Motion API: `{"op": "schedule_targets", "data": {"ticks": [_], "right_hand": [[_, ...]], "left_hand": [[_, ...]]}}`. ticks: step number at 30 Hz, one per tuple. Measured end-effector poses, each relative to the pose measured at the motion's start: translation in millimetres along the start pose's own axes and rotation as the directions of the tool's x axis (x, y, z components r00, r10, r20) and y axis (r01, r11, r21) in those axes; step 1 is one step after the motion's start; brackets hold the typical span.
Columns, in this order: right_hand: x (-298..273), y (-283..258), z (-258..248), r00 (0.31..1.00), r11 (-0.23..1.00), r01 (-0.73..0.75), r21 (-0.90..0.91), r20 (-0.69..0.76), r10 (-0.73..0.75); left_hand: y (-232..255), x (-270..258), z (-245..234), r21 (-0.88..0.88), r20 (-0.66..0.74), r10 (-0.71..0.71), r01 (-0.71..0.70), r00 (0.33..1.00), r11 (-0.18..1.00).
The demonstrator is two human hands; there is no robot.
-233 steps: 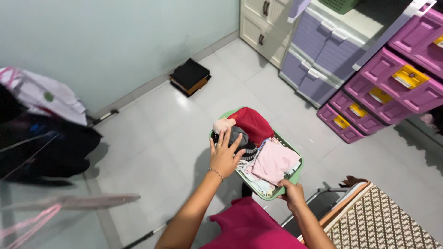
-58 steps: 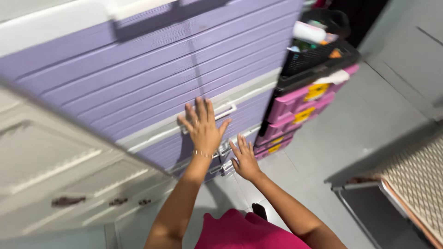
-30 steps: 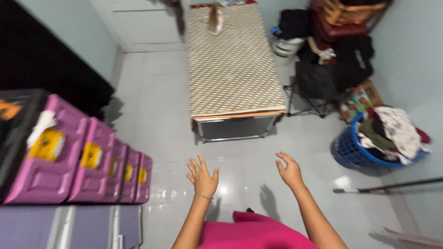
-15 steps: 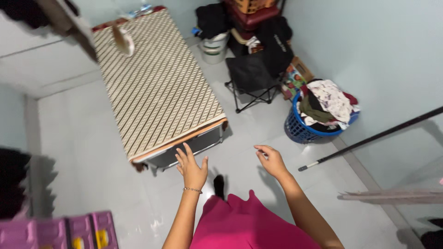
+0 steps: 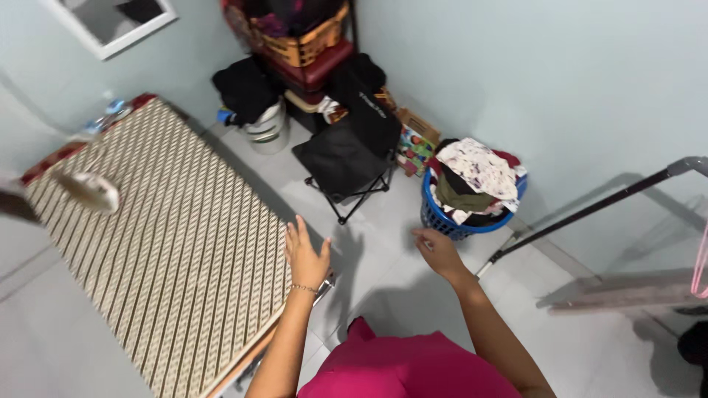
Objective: The person folds various small clothing items including underwear, socks, and shirts on a patterned ironing board. They place the folded items into a green laundry basket and then into a drawer.
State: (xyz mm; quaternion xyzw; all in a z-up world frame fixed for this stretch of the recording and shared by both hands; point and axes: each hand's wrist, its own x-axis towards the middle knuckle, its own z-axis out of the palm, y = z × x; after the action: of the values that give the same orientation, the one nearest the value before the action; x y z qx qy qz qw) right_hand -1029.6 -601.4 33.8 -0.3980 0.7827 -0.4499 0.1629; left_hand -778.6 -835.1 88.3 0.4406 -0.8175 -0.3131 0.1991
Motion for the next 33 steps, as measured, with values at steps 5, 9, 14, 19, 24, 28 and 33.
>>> {"op": "schedule_targets", "data": {"ticks": [5, 9, 14, 19, 24, 28, 33], "right_hand": [[66, 78, -16, 0.969, 0.992, -0.067, -0.111, -0.243, 0.038], [114, 143, -55, 0.931, 0.974, -0.159, -0.16, -0.353, 0.094], [193, 209, -120, 0.955, 0.916, -0.245, -0.318, -0.244, 0.17], [276, 267, -171, 0.978, 0.887, -0.211, -0.411, -0.086, 0.192], [335, 331, -194, 0.912, 0.812, -0.341, -0.474, 0.043, 0.408], [369, 379, -208, 0.852, 0.724, -0.31, -0.617, 0.158, 0.5], [378, 424, -207, 0.865, 0.792, -0.189, -0.58, 0.283, 0.413]], "left_hand": [[43, 80, 61, 0.008, 0.101, 0.184, -0.185, 0.978, 0.983], [76, 117, 122, -0.043, 0.19, 0.284, -0.281, 0.94, 0.959], [120, 162, 201, -0.056, 0.195, 0.302, -0.297, 0.933, 0.953], [164, 215, 290, -0.047, 0.225, 0.254, -0.25, 0.941, 0.967], [203, 257, 391, -0.086, 0.304, 0.241, -0.225, 0.922, 0.97], [231, 278, 465, -0.125, 0.373, 0.274, -0.244, 0.887, 0.962], [237, 282, 529, -0.166, 0.448, 0.249, -0.194, 0.859, 0.967]]}}
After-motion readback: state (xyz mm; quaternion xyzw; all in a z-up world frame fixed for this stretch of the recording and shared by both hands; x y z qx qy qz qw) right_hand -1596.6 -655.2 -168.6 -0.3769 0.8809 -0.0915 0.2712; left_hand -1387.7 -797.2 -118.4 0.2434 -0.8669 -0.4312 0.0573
